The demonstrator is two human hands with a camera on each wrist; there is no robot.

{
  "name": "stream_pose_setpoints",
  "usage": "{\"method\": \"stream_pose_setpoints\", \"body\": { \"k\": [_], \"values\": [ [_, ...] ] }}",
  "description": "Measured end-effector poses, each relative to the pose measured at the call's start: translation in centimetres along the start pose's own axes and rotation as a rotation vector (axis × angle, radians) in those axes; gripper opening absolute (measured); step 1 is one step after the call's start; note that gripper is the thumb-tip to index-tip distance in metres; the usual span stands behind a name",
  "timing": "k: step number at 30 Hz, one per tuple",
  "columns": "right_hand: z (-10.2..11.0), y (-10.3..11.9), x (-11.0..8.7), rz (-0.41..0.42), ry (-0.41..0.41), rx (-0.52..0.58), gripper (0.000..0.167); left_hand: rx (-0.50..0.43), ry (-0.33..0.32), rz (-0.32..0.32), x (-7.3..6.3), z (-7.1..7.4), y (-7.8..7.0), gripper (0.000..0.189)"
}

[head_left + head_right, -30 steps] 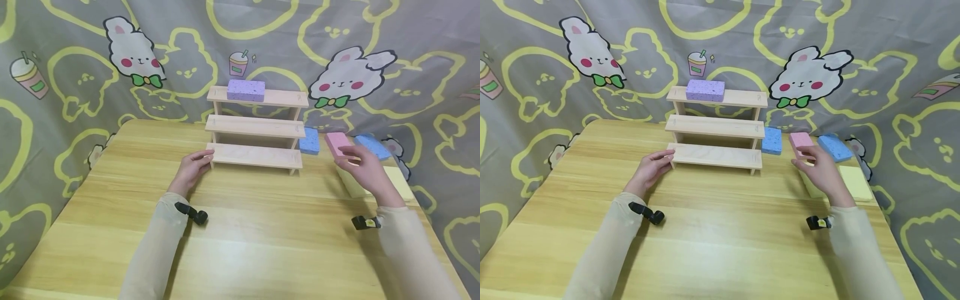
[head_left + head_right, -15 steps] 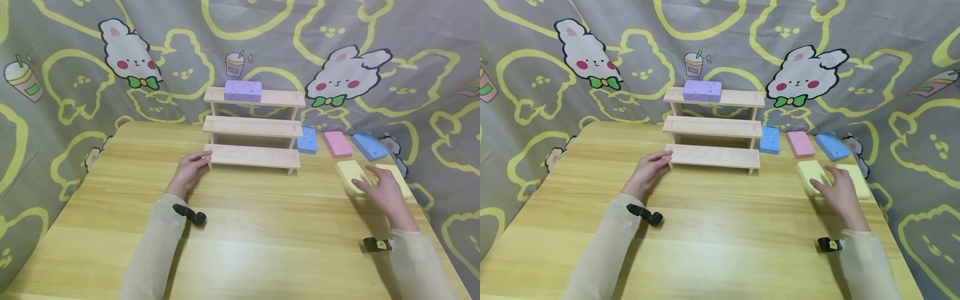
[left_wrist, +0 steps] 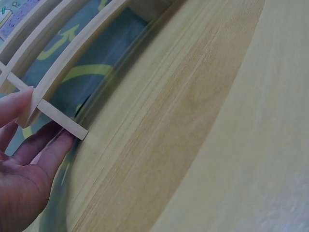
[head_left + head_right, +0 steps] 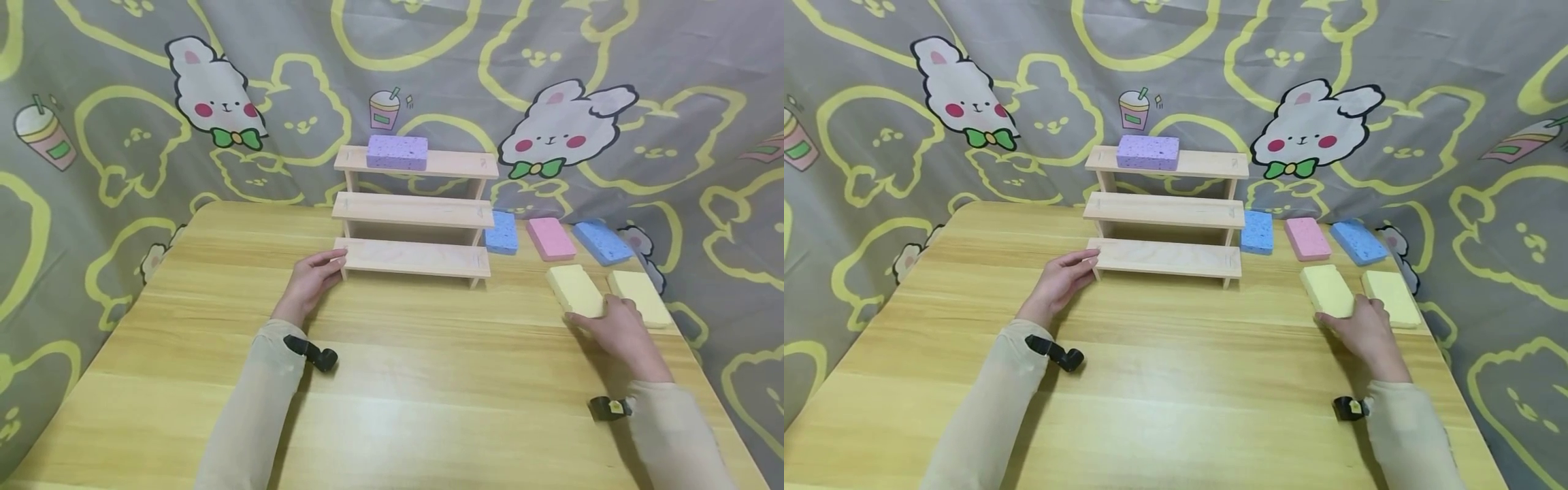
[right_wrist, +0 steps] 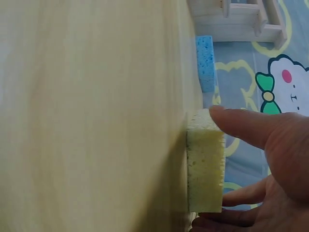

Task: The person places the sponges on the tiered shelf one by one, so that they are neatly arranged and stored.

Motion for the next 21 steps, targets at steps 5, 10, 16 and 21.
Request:
{"method": "stream_pose_setpoints", "body": {
  "k": [5, 10, 16, 21],
  "values": [
    [-0.12, -0.14, 0.03, 0.010, -0.028, -0.013, 0.077, -0.003, -0.002, -0.004, -0.03, -0.05, -0.03, 0.038],
    [-0.05, -0.23, -0.08, 0.040, -0.071, -0.023, 0.059, 0.007, -0.008, -0.009, -0.01, -0.07, -0.05, 0.039],
    [0.18, -0.47, -0.37, 0.055, -0.107, -0.009, 0.059, -0.002, -0.018, -0.022, 0.09, -0.15, 0.00, 0.038],
    [0.66, -0.66, -0.77, 0.045, -0.109, 0.043, 0.084, 0.006, -0.019, -0.023, -0.01, -0.14, 0.17, 0.036]
  ]
}}
Point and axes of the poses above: each hand's wrist, its own x-axis towards the middle knuckle, its own z-axis out of the back of the hand, y = z × x, the point moved 2 cm from there along x, towards the middle knuckle, and after that the axes turned 1 degree about x, right-handed, at the moved point
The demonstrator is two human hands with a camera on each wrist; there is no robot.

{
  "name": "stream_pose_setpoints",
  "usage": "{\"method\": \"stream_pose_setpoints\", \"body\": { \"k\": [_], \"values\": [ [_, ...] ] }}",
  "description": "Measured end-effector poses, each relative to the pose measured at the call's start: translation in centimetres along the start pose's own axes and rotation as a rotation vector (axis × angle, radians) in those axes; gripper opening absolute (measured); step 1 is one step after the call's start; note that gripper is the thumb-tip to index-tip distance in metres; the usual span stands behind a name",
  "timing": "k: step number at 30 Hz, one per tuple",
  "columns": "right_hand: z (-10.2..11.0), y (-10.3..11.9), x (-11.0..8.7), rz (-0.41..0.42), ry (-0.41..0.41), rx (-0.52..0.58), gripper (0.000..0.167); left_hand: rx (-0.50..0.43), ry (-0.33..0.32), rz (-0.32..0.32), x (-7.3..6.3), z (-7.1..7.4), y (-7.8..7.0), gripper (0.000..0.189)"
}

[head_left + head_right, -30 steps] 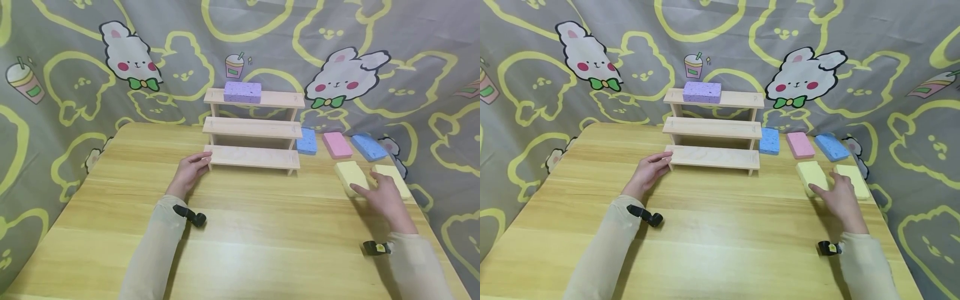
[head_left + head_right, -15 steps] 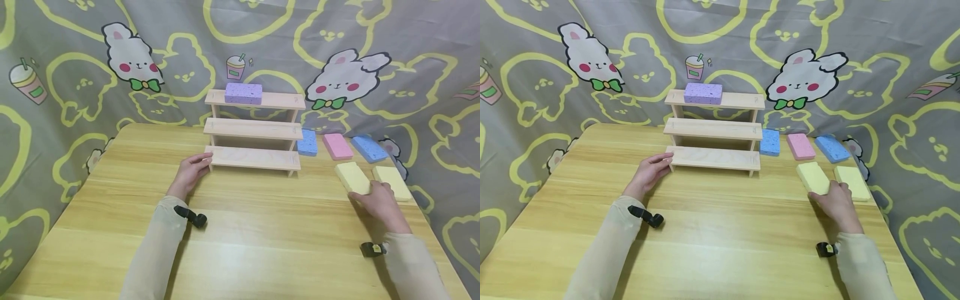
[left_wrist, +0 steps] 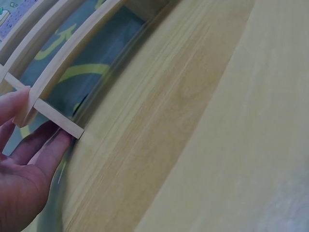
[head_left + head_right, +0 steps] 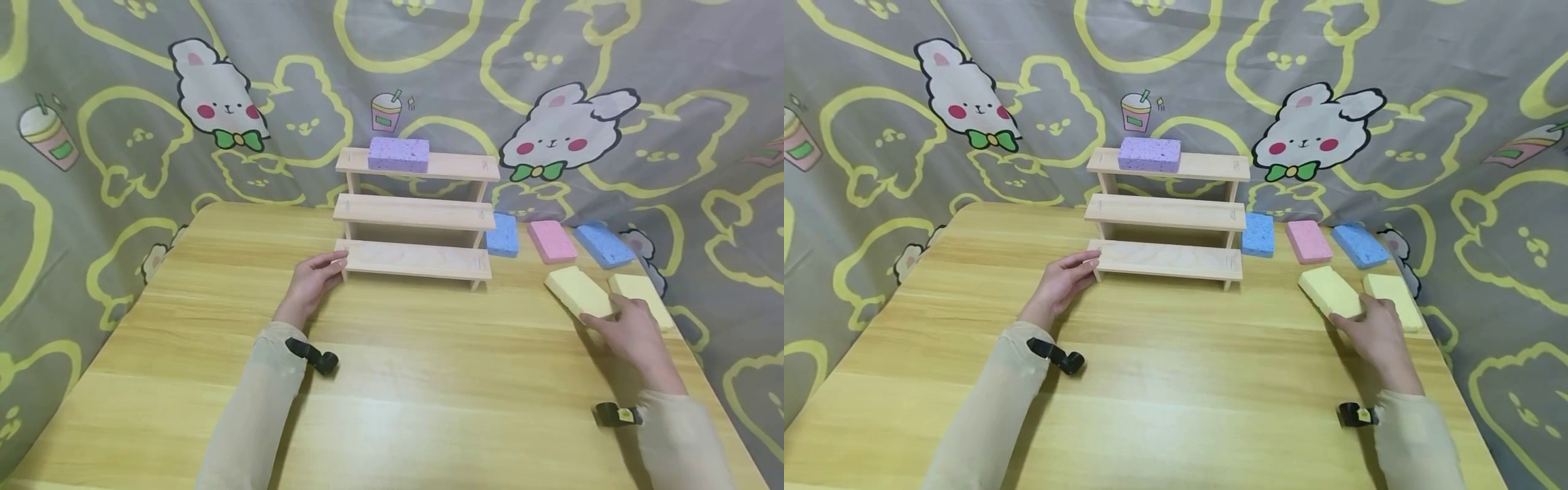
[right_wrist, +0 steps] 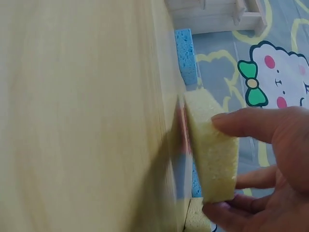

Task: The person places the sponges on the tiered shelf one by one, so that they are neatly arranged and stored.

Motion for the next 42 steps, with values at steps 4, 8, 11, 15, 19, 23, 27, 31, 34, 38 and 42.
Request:
{"method": "stream_pose_setpoints", "body": {
  "k": [4, 8, 11, 15, 19, 23, 27, 31, 34, 38, 42],
  "values": [
    [0.1, 0.1, -0.3, 0.015, -0.039, 0.033, 0.085, 0.015, 0.009, 0.005, -0.1, -0.1, 0.2, 0.037],
    [0.1, 0.5, -0.4, 0.058, -0.084, 0.072, 0.082, 0.018, 0.010, 0.000, -0.2, 0.1, 0.2, 0.039],
    [0.3, 1.1, -0.4, 0.099, -0.109, 0.140, 0.077, 0.017, 0.009, 0.004, -0.3, 0.2, 0.1, 0.039],
    [0.7, 1.7, -0.1, 0.145, -0.110, 0.228, 0.073, 0.004, 0.007, 0.006, -0.4, 0.2, 0.0, 0.040],
    [1.0, 2.2, 0.2, 0.166, -0.096, 0.268, 0.073, 0.001, 0.000, 0.001, -0.3, 0.2, 0.0, 0.039],
    [1.1, 2.7, 0.5, 0.188, -0.103, 0.305, 0.068, 0.005, 0.000, 0.007, -0.2, 0.3, 0.0, 0.040],
    [1.1, 2.9, 0.7, 0.190, -0.105, 0.332, 0.065, 0.009, 0.007, 0.008, -0.2, 0.2, 0.0, 0.040],
    [1.2, 3.1, 0.9, 0.194, -0.098, 0.338, 0.064, 0.013, 0.009, 0.005, -0.2, 0.1, 0.0, 0.039],
    [1.3, 3.3, 1.3, 0.206, -0.089, 0.334, 0.063, 0.013, 0.009, 0.005, -0.1, 0.1, 0.1, 0.039],
    [1.4, 3.7, 1.7, 0.217, -0.070, 0.325, 0.064, 0.011, 0.010, 0.005, -0.1, 0.1, 0.1, 0.039],
    [1.4, 4.1, 2.0, 0.236, -0.043, 0.325, 0.065, 0.013, 0.010, 0.005, 0.0, 0.1, 0.2, 0.039]
  ]
}}
Point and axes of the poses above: each hand's wrist, its own x-axis towards the middle knuckle, its own z-axis out of the back of the hand, y = z × x, the point moved 2 cm from there along x, towards the middle knuckle, and after that the axes turned 1 degree about x, right-handed, at the moved point
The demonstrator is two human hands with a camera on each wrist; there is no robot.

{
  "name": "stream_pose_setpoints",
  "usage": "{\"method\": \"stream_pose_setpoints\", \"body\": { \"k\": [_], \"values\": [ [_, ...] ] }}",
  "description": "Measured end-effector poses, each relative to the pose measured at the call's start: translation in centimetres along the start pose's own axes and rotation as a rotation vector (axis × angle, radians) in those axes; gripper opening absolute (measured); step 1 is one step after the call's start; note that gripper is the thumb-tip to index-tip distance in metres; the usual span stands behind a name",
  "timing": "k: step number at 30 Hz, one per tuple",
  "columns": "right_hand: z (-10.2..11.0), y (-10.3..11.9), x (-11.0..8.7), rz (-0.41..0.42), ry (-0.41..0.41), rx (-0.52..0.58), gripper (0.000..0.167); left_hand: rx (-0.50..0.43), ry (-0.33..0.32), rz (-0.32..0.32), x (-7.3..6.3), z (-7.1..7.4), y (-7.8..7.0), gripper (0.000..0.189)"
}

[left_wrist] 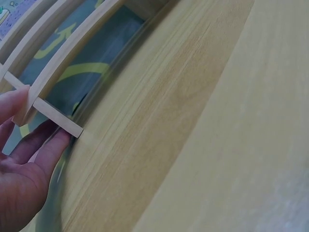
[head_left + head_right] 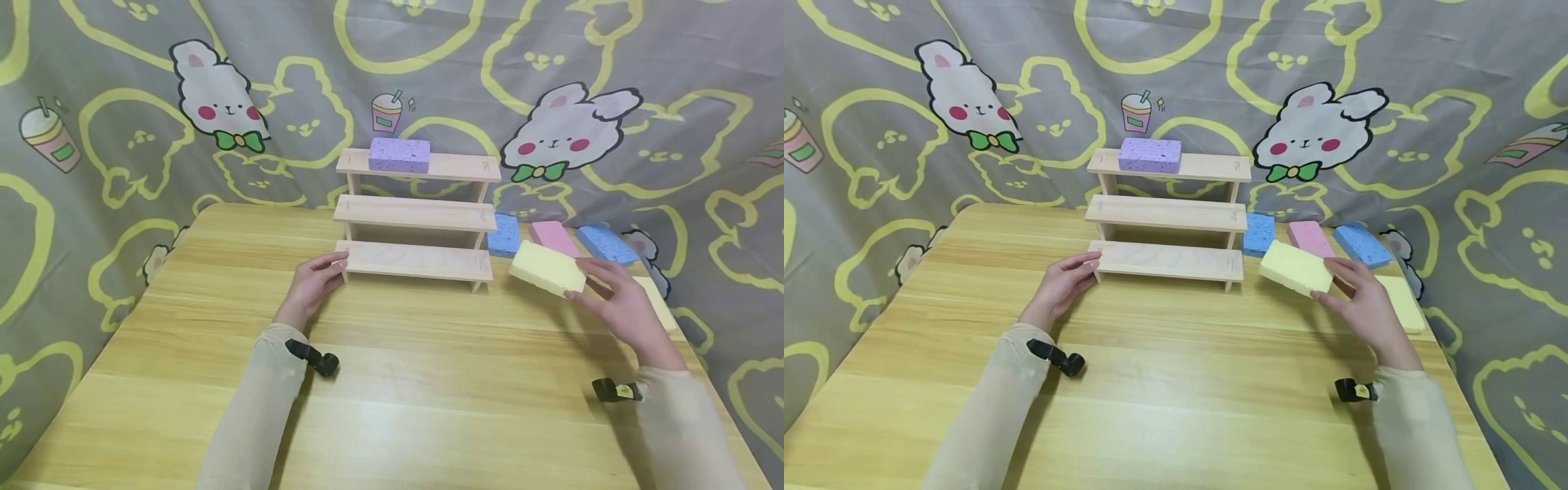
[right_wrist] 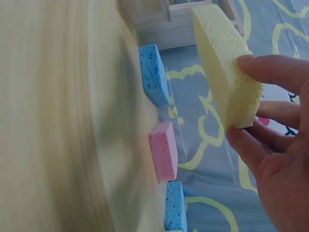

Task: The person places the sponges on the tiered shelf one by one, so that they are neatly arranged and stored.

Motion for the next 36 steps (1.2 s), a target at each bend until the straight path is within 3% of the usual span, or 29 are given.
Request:
{"method": "stream_pose_setpoints", "body": {
  "k": [11, 27, 36],
  "values": [
    [-0.4, 1.5, 1.7, 0.058, 0.029, 0.072, 0.064, 0.006, 0.001, 0.000, -0.1, 0.0, -0.1, 0.040],
    [-1.0, 3.6, 3.7, 0.109, 0.097, 0.080, 0.061, -0.007, 0.005, 0.002, 0.0, 0.1, 0.1, 0.040],
    [-1.5, 4.9, 4.9, 0.128, 0.094, 0.095, 0.059, -0.017, 0.005, -0.011, 0.1, 0.1, 0.2, 0.040]
  ]
}}
Point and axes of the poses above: each hand's wrist, its own x-axis towards the middle knuckle, its own z-axis out of the back of the hand, y = z × x, the point moved 2 cm from there along x, towards the middle knuckle, and after that the axes turned 1 degree about x, right-handed, at the moved point
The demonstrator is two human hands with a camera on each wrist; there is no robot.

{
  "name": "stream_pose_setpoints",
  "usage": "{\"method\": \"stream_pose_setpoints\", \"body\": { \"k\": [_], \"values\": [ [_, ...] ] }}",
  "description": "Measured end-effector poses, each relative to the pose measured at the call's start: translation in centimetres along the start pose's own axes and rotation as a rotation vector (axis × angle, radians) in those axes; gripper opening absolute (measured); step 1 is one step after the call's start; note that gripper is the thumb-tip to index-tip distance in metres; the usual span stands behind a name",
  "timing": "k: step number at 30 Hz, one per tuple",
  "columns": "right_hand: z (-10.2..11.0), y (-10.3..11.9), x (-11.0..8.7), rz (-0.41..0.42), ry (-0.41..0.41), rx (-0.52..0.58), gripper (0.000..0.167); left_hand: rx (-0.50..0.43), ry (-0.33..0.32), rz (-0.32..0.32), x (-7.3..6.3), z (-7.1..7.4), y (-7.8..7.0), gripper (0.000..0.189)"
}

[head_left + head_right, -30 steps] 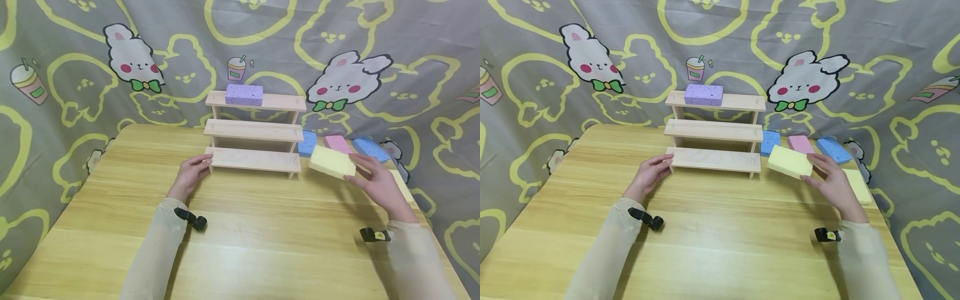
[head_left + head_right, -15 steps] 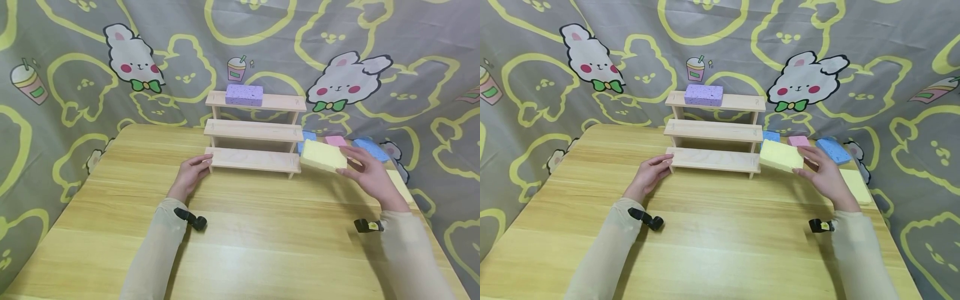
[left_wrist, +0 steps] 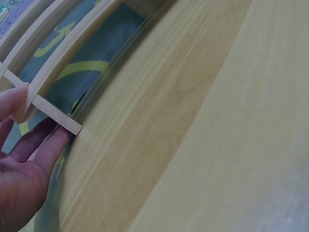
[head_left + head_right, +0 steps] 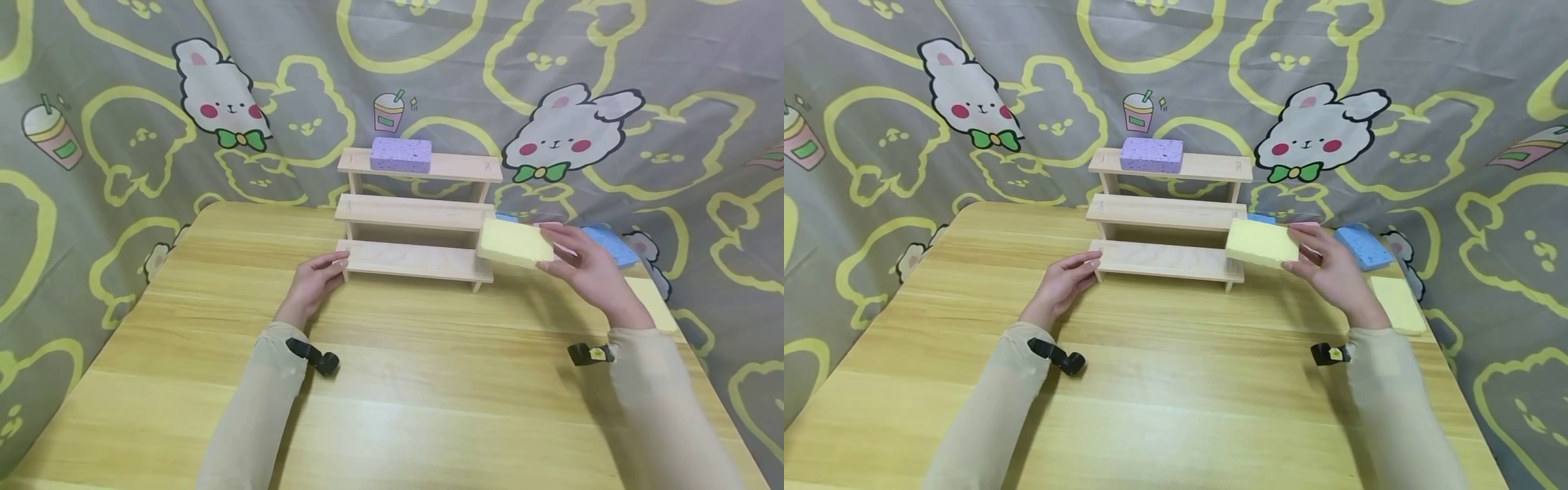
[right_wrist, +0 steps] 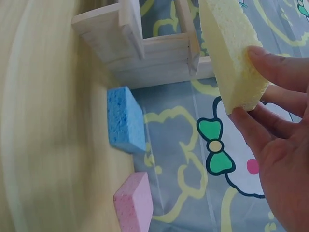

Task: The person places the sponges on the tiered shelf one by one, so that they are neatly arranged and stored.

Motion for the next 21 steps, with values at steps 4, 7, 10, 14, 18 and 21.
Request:
{"method": "stream_pose_setpoints", "body": {
  "k": [4, 7, 10, 14, 18, 21],
  "values": [
    [0.0, 0.6, 0.4, -0.017, 0.016, 0.004, 0.060, -0.003, -0.001, -0.001, -0.1, 0.0, 0.0, 0.039],
    [0.0, 1.0, 0.9, -0.029, 0.022, 0.000, 0.061, -0.008, -0.006, -0.001, -0.1, 0.0, 0.1, 0.039],
    [-0.2, 1.2, 1.4, -0.024, 0.012, 0.000, 0.061, -0.013, -0.010, 0.000, -0.1, 0.0, 0.1, 0.039],
    [-0.7, 1.2, 2.0, 0.012, 0.005, 0.043, 0.059, -0.014, -0.008, 0.002, -0.1, -0.1, 0.0, 0.040],
    [-0.9, 1.1, 2.4, 0.018, 0.010, 0.075, 0.059, -0.015, -0.010, 0.000, 0.0, -0.2, 0.0, 0.039],
    [-1.0, 1.4, 2.7, 0.001, 0.009, 0.064, 0.059, -0.011, -0.009, 0.004, 0.0, -0.1, 0.0, 0.039]
  ]
}}
Point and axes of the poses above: each hand's wrist, its own x-axis towards the middle knuckle, its own z-axis out of the back of the hand, y = z × x, the point moved 2 cm from there along x, towards the middle knuckle, and after that the axes turned 1 degree about x, right-handed, at the moved point
